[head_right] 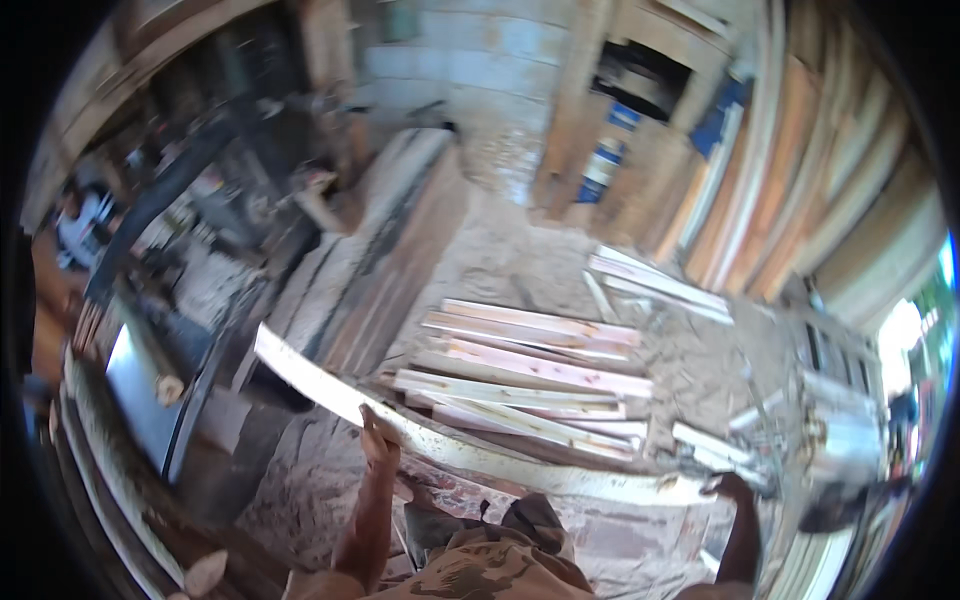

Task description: The person feeds logs into a sawmill machine to cut them into planks, moves the cut planks, and clears wood pieces.

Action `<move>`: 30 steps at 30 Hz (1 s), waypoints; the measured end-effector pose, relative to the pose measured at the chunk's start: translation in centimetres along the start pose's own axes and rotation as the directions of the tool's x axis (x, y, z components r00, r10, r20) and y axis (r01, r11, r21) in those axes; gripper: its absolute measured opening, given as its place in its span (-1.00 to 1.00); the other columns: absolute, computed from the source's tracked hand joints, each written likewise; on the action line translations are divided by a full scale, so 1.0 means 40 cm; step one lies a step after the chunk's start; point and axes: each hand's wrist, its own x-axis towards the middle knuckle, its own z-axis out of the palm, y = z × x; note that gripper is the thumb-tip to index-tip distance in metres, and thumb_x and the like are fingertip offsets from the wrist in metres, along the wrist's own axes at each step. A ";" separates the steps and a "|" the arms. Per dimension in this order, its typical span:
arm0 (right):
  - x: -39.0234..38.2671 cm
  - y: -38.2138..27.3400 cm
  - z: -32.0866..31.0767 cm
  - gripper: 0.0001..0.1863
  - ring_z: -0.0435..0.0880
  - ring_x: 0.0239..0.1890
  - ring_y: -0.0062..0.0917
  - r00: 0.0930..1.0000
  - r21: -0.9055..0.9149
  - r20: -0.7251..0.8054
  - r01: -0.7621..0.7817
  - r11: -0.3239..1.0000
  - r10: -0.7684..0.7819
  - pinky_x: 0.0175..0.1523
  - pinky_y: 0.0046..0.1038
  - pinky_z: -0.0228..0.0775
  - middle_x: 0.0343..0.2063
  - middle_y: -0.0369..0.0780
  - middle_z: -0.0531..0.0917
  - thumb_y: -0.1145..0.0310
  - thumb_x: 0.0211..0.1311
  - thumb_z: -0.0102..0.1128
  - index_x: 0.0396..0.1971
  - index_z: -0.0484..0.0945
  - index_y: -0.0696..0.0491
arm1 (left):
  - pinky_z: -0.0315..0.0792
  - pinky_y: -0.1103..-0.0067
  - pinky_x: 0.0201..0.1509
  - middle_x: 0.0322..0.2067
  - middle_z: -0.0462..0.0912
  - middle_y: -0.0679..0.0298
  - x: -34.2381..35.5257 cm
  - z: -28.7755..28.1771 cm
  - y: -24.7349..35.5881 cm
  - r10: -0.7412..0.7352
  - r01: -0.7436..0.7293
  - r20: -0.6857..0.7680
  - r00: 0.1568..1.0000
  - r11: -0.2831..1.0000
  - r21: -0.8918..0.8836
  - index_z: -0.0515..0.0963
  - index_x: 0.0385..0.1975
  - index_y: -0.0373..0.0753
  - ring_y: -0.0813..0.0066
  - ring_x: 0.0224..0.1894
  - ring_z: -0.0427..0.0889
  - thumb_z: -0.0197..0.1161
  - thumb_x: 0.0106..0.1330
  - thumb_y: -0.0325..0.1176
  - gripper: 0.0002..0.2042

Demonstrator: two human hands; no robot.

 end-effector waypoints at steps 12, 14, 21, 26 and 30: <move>0.304 0.047 0.149 -0.66 0.57 -0.24 -0.09 0.715 0.635 -0.519 -0.045 0.771 0.469 -0.12 -0.19 0.38 -0.35 0.00 0.60 0.16 -0.04 0.10 -0.28 0.55 0.04 | 0.47 0.59 -0.19 -0.15 0.56 0.15 -0.355 0.138 -0.634 -0.641 -0.004 0.265 0.720 0.379 0.926 0.37 0.05 -0.21 0.53 -0.23 0.57 0.05 0.28 -0.29 -0.66; 0.402 -0.121 0.366 -0.55 0.60 -0.56 -0.51 0.999 0.530 0.012 -0.040 0.847 0.040 -0.55 -0.40 0.42 -0.47 -0.19 0.64 0.06 -0.02 0.24 -0.18 0.53 0.04 | 0.46 0.62 -0.40 -0.34 0.62 0.16 -0.317 0.079 -0.534 -0.413 0.149 -0.039 0.910 0.238 0.960 0.40 -0.02 -0.24 0.52 -0.46 0.57 0.12 0.23 -0.23 -0.65; 0.397 -0.986 0.365 -0.59 0.64 -0.41 -0.51 0.566 0.388 0.083 0.739 0.550 -0.820 -0.28 -0.52 0.44 -0.42 -0.17 0.64 0.18 0.07 0.19 -0.14 0.50 0.13 | 0.42 0.56 -0.44 -0.36 0.61 0.22 -0.388 -0.379 -0.219 0.189 0.241 -0.368 0.910 0.480 0.843 0.41 -0.05 -0.24 0.49 -0.43 0.58 0.11 0.24 -0.15 -0.63; 0.470 -1.262 0.242 -0.70 0.65 -0.45 -0.58 0.525 0.274 0.206 0.779 0.564 -0.826 -0.45 -0.59 0.43 -0.42 -0.21 0.63 0.28 0.13 0.13 -0.16 0.50 0.09 | 0.45 0.61 -0.40 -0.36 0.61 0.15 -0.642 -0.418 -0.200 0.168 0.258 -0.762 0.625 0.877 0.405 0.38 -0.03 -0.35 0.46 -0.42 0.58 0.07 0.25 -0.25 -0.63; 0.660 -1.309 0.276 -0.76 0.64 -0.52 -0.54 0.769 0.192 0.172 0.587 0.787 -0.616 -0.54 -0.55 0.43 -0.43 -0.24 0.62 0.32 0.11 0.09 -0.23 0.51 0.07 | 0.39 0.59 -0.56 -0.44 0.62 0.19 -0.798 -0.513 -0.364 -0.052 0.544 -0.904 0.423 0.813 0.208 0.47 -0.09 -0.26 0.48 -0.52 0.54 0.11 0.17 -0.18 -0.63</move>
